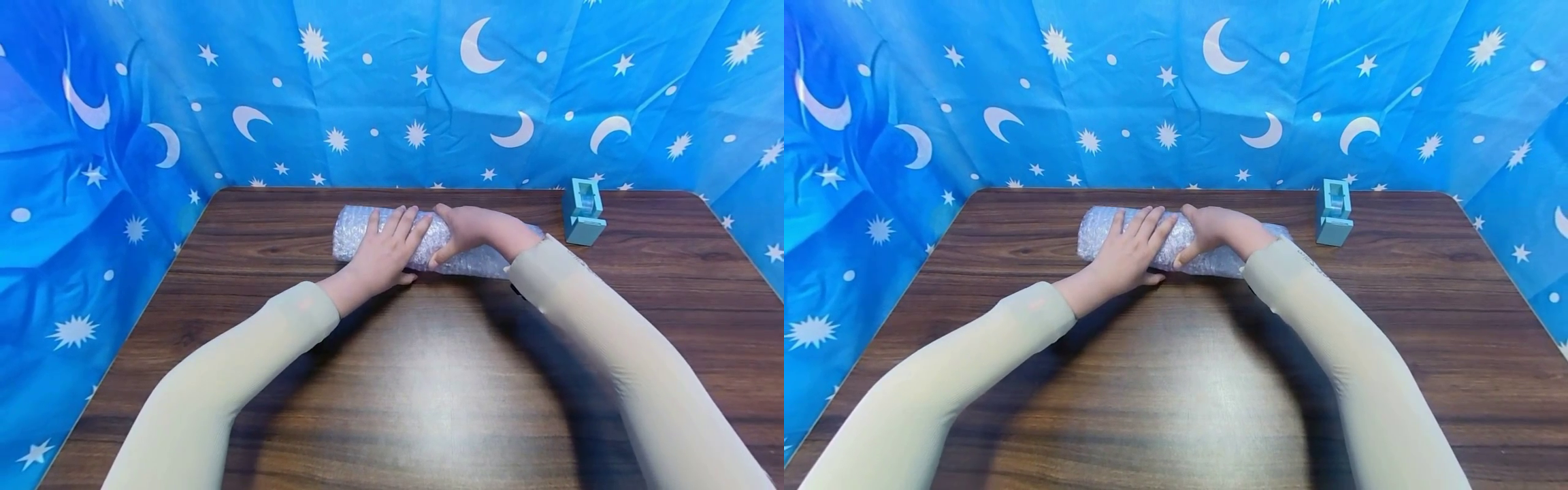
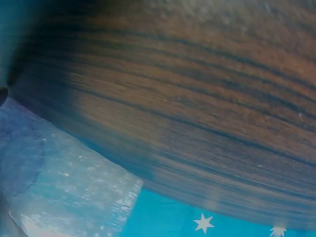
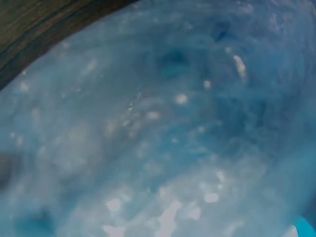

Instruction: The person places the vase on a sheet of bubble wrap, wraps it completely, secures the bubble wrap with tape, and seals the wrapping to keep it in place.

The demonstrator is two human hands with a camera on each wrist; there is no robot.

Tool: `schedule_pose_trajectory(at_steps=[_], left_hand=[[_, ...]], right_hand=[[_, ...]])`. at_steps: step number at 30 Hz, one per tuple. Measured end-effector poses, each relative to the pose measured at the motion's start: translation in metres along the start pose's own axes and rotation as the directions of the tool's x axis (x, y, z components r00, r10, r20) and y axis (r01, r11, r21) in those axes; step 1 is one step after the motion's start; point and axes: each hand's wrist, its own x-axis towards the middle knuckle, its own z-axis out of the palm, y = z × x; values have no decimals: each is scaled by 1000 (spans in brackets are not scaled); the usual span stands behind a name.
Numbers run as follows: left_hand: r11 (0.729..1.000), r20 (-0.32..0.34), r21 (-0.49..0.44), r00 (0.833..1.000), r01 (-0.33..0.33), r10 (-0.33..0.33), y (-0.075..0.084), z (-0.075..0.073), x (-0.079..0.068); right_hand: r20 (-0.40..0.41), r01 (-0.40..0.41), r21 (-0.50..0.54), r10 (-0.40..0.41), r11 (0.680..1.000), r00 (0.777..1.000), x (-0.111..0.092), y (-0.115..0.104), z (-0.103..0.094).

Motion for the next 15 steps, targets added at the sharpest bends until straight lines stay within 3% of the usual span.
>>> schedule_pose_trajectory(at_steps=[5,15], left_hand=[[1000,-37,16,999,-5,6,-4,4,3],[999,-56,-45,998,-21,18,-10,3,9]], right_hand=[[33,-11,51,9,999,999,2,2,-4],[80,-17,76,10,997,997,7,5,-12]])
